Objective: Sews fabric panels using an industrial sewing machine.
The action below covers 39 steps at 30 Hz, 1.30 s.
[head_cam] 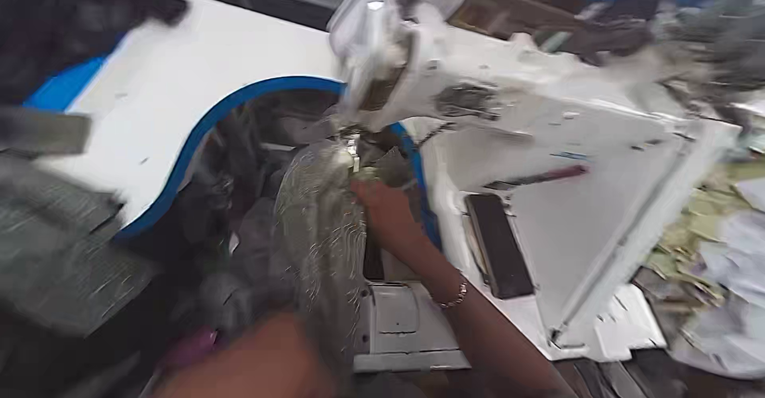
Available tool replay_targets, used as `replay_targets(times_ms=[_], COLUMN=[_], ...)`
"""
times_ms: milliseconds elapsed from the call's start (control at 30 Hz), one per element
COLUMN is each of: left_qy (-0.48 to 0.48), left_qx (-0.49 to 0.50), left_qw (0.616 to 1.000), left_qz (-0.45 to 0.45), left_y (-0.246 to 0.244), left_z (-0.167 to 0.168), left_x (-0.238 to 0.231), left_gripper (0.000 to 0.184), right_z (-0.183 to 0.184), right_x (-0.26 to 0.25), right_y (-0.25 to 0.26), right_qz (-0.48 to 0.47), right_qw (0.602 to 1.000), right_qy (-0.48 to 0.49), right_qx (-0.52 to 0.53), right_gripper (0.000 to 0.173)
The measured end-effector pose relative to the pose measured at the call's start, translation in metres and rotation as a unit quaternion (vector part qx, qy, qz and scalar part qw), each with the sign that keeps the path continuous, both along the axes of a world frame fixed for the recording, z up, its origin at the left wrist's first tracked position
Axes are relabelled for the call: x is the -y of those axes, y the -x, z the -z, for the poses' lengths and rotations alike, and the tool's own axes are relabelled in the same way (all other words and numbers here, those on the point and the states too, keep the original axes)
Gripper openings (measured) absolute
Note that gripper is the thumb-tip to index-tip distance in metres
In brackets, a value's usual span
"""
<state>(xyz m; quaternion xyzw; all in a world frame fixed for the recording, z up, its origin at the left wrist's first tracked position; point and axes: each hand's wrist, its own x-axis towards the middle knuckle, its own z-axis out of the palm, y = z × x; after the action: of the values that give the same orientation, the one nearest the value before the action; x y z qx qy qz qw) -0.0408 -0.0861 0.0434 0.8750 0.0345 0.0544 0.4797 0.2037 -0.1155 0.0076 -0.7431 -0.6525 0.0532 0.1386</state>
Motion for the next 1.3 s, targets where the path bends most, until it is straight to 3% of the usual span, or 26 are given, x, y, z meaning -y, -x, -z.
replay_targets(times_ms=[33, 100, 200, 300, 400, 533, 700, 767, 867, 967, 1100, 1300], left_qy=[-0.027, -0.091, -0.068, -0.048, -0.054, -0.107, -0.105, -0.120, -0.181, -0.222, -0.159, -0.228], left_qx=[0.026, 0.079, 0.070, -0.014, -0.093, -0.081, -0.101, -0.018, 0.076, 0.060, 0.054, 0.109], left_qw=[0.995, 0.942, 0.883, 0.900, 0.917, 0.927, 0.928, 0.912, 0.888, 0.894, 0.929, 0.913], left_qz=[-0.090, -0.313, -0.458, -0.433, -0.383, -0.351, -0.342, -0.392, -0.416, -0.384, -0.329, -0.321], left_y=[-0.023, -0.078, -0.122, -0.124, -0.128, -0.118, -0.124, -0.125, -0.125, -0.121, -0.113, -0.118], left_z=[0.014, 0.056, 0.078, 0.075, 0.072, 0.073, 0.068, 0.075, 0.088, 0.084, 0.086, 0.091], left_x=[-0.016, -0.045, -0.042, -0.040, -0.053, -0.063, -0.068, -0.058, -0.057, -0.056, -0.055, -0.067], left_gripper=[0.030, 0.020, 0.028, 0.048, 0.057, 0.052, 0.056, 0.052, 0.033, 0.032, 0.043, 0.037], right_z=[0.004, 0.001, -0.028, -0.035, -0.030, -0.002, 0.014, 0.015, 0.017, 0.016, 0.014, 0.013], right_x=[-0.002, 0.001, 0.024, 0.042, 0.025, 0.012, 0.010, 0.009, 0.009, 0.009, 0.010, 0.002], right_y=[0.004, -0.003, -0.063, -0.109, -0.056, -0.020, -0.037, -0.038, -0.035, -0.034, -0.028, -0.023], right_qz=[-0.013, -0.022, 0.112, 0.226, 0.143, -0.004, -0.032, -0.031, -0.038, -0.053, -0.061, -0.059], right_qw=[1.000, 0.998, 0.989, 0.973, 0.990, 0.978, 0.960, 0.954, 0.952, 0.961, 0.982, 0.987], right_qy=[0.000, -0.023, 0.045, 0.051, -0.017, -0.191, -0.157, -0.145, -0.122, -0.103, -0.089, -0.095], right_qx=[-0.009, -0.045, -0.090, -0.005, -0.003, -0.084, -0.230, -0.260, -0.276, -0.250, -0.157, -0.113], right_gripper=[0.035, 0.041, 0.058, 0.033, 0.028, 0.020, 0.018, 0.015, 0.011, 0.011, 0.012, 0.010])
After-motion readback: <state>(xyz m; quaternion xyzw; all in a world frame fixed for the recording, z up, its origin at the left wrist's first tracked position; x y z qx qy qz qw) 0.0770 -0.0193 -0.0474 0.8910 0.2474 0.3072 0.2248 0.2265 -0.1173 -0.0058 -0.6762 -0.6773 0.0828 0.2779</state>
